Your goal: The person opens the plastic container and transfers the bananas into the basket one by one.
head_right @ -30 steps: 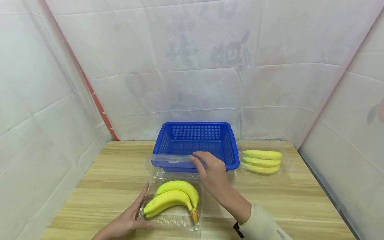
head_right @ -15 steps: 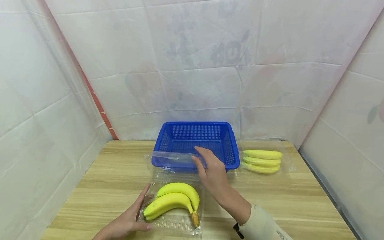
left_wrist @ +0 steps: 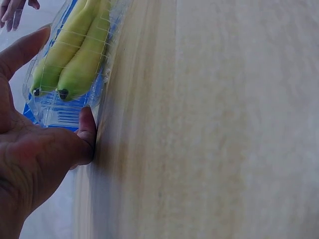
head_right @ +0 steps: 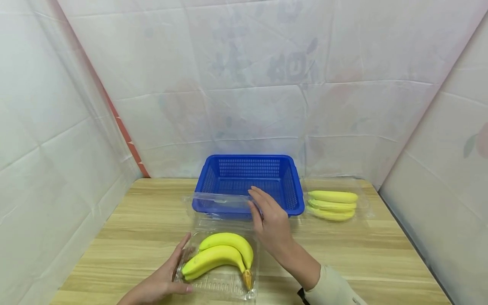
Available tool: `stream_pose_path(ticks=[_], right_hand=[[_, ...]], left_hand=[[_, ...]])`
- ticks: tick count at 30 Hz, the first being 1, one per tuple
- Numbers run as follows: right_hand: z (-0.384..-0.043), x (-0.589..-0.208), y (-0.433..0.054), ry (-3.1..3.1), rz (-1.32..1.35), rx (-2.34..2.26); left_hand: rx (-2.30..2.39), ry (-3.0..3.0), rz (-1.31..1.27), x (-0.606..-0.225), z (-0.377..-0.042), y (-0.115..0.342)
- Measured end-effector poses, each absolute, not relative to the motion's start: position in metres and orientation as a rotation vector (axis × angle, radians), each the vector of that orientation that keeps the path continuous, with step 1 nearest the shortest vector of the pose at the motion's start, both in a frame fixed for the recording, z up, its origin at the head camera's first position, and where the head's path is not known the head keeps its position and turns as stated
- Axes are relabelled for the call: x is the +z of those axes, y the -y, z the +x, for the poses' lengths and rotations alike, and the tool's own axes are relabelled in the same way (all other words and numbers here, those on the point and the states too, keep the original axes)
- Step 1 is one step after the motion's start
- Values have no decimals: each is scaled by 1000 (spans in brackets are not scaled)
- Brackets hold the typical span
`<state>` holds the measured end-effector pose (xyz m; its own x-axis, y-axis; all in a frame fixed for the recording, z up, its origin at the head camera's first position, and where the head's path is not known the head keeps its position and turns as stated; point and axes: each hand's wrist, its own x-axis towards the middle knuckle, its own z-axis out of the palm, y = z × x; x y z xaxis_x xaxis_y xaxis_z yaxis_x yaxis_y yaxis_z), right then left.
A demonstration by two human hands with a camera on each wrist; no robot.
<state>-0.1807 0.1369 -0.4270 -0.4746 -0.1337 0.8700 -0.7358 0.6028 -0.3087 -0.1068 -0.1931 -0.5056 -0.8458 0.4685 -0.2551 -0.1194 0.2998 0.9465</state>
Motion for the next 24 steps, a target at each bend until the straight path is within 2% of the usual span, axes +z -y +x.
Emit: stream_pose_path(ticks=[24], right_hand=[[-168, -415, -130, 1716, 823, 630]], left_hand=[[1582, -2071, 297, -508, -111, 193]])
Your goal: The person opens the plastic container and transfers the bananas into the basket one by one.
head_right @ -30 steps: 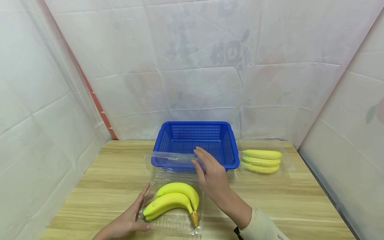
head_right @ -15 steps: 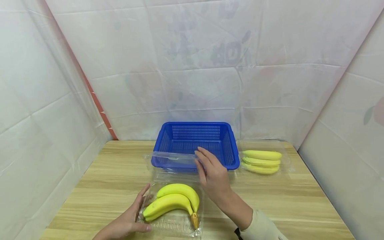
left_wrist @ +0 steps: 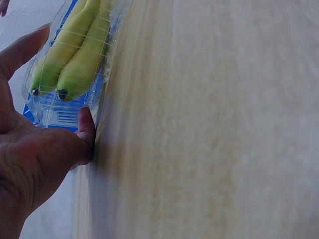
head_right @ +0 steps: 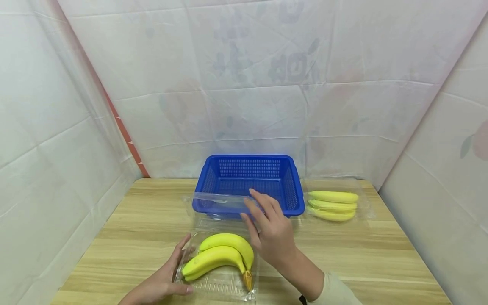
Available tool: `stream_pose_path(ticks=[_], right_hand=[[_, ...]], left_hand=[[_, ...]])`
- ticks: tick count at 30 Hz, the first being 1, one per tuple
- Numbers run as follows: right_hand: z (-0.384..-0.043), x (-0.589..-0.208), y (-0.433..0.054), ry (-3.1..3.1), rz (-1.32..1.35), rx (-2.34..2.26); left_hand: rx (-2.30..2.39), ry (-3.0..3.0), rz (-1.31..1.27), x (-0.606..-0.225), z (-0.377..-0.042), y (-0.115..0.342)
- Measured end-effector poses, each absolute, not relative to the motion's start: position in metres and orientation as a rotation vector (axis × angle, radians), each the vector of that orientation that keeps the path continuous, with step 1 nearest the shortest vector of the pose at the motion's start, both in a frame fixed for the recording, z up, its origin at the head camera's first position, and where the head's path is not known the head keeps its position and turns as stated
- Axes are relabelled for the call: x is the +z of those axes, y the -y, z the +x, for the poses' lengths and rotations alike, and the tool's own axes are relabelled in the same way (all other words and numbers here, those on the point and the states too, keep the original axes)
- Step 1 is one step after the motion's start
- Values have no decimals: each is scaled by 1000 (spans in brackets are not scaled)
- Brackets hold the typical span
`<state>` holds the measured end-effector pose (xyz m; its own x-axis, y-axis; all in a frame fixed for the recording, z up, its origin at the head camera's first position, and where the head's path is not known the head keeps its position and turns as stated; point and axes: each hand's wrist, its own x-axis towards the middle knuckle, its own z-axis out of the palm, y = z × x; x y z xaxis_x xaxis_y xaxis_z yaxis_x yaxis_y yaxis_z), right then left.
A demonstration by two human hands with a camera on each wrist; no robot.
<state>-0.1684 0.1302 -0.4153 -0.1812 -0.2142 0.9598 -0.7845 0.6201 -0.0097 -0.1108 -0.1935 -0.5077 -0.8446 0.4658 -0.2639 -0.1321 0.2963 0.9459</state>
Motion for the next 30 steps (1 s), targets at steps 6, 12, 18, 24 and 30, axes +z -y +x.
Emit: stream_pose_path(ticks=[6, 12, 18, 24, 30], right_hand=[[-156, -409, -120, 1601, 1113, 633], [-137, -427, -113, 2010, 1249, 561], [-130, -444, -108, 2466, 1114, 436], [-130, -446, -104, 2787, 1023, 323], [-132, -444, -101, 2930, 975, 292]], left_hand=[[1573, -2077, 290, -507, -109, 194], [1574, -2076, 283, -507, -110, 195], [1576, -2058, 292, -507, -111, 194], [1583, -2056, 304, -507, -109, 194], [1580, -2071, 320, -506, -109, 195]])
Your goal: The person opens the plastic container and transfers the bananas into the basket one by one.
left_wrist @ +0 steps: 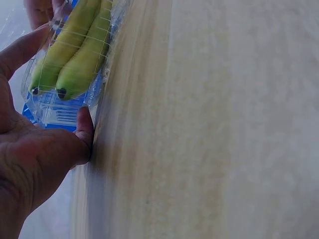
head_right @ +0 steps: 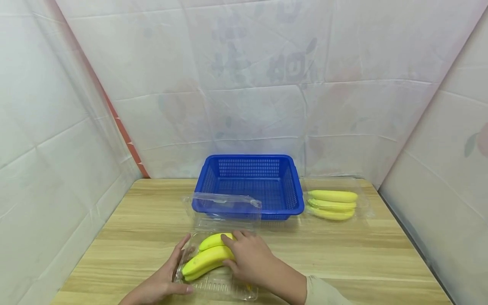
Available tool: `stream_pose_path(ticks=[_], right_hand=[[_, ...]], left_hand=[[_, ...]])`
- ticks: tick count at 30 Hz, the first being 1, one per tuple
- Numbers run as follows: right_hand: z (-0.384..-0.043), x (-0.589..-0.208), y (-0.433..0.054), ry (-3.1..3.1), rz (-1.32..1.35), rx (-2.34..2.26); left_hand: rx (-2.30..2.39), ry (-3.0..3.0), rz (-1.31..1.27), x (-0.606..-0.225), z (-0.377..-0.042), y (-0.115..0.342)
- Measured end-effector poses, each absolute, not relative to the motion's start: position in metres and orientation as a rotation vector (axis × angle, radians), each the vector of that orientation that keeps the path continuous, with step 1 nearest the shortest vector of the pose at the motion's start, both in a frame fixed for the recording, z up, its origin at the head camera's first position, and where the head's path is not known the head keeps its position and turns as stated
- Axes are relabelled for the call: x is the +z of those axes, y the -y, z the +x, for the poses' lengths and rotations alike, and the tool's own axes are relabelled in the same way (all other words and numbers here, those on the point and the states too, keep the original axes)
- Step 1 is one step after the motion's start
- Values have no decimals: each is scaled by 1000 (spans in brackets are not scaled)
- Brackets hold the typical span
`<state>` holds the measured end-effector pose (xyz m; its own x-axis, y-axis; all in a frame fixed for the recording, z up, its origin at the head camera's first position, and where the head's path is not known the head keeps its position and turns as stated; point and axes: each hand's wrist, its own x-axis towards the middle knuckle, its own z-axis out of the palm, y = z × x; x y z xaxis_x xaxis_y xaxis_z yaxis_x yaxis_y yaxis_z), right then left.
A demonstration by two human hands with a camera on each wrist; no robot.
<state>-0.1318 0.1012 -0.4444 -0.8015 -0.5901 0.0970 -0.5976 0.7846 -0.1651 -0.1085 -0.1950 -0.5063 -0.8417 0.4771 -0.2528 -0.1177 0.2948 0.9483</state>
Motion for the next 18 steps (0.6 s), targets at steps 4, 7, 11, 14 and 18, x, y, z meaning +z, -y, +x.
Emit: stream_pose_path(ticks=[4, 7, 11, 14, 18], right_hand=[[-134, -445, -99, 2950, 974, 239], [-136, -445, -98, 2950, 975, 219], [-136, -444, -97, 2984, 943, 256], [-138, -445, -96, 3003, 928, 268], [-141, -446, -94, 3036, 921, 267]], left_hand=[[1578, -2068, 340, -506, -109, 196], [1585, -2052, 341, -506, -109, 196], [1583, -2029, 321, -508, -111, 195], [1579, -2032, 320, -508, -111, 195], [1577, -2046, 332, -507, -110, 195]])
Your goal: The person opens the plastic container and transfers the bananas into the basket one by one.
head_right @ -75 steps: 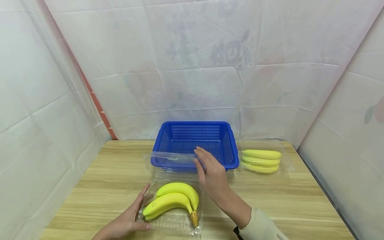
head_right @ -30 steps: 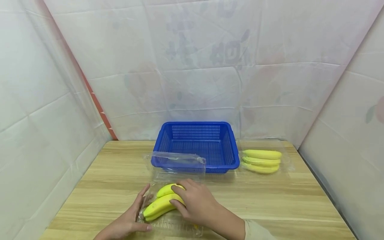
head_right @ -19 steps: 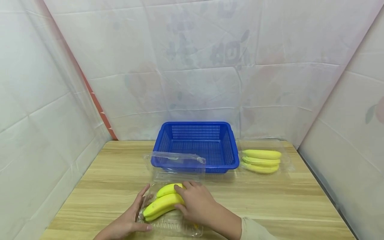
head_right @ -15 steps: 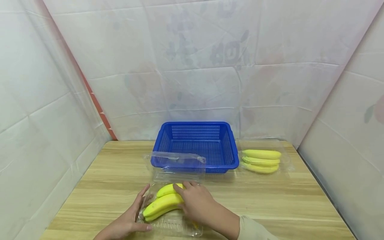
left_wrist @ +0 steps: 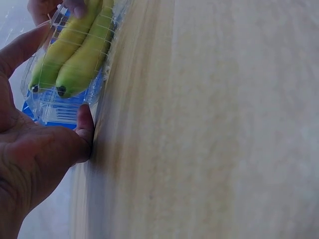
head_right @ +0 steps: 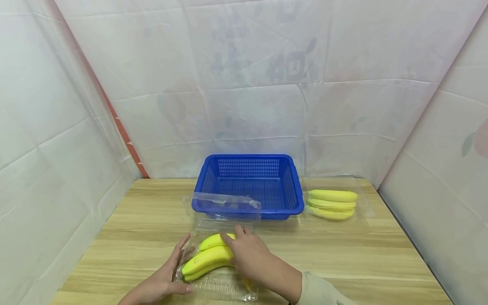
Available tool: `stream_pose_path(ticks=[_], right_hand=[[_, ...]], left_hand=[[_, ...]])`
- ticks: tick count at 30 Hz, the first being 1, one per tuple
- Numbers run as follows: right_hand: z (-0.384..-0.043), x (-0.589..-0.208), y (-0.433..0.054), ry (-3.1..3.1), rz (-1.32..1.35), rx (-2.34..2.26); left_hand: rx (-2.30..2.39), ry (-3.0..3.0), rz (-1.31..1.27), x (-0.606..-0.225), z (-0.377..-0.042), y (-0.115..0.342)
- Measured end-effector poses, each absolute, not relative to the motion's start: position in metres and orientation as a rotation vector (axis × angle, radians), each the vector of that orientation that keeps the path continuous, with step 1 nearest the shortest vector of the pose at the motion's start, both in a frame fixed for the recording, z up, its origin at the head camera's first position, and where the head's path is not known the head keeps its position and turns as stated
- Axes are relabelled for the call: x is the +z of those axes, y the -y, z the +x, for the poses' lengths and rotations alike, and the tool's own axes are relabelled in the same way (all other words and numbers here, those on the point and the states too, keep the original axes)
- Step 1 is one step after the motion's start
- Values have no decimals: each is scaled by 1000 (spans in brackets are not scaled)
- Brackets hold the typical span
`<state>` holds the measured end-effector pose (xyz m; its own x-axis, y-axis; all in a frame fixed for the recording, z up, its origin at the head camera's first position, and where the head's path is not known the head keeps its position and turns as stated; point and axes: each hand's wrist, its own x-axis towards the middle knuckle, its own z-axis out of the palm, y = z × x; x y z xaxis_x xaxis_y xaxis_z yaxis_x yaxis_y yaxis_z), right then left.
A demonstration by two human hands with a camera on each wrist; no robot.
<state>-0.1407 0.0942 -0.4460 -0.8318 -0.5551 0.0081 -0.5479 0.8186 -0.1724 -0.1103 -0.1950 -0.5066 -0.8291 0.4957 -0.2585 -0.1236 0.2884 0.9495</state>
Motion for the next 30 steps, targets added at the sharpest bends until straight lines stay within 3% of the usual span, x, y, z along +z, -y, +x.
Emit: stream_pose_path(ticks=[16, 30], right_hand=[[-144, -453, -93, -2850, -765, -459], [-143, -461, -100, -2854, -809, -540]], left_hand=[[1602, -2026, 306, -508, -110, 194], [1595, -2047, 329, -507, -109, 195]])
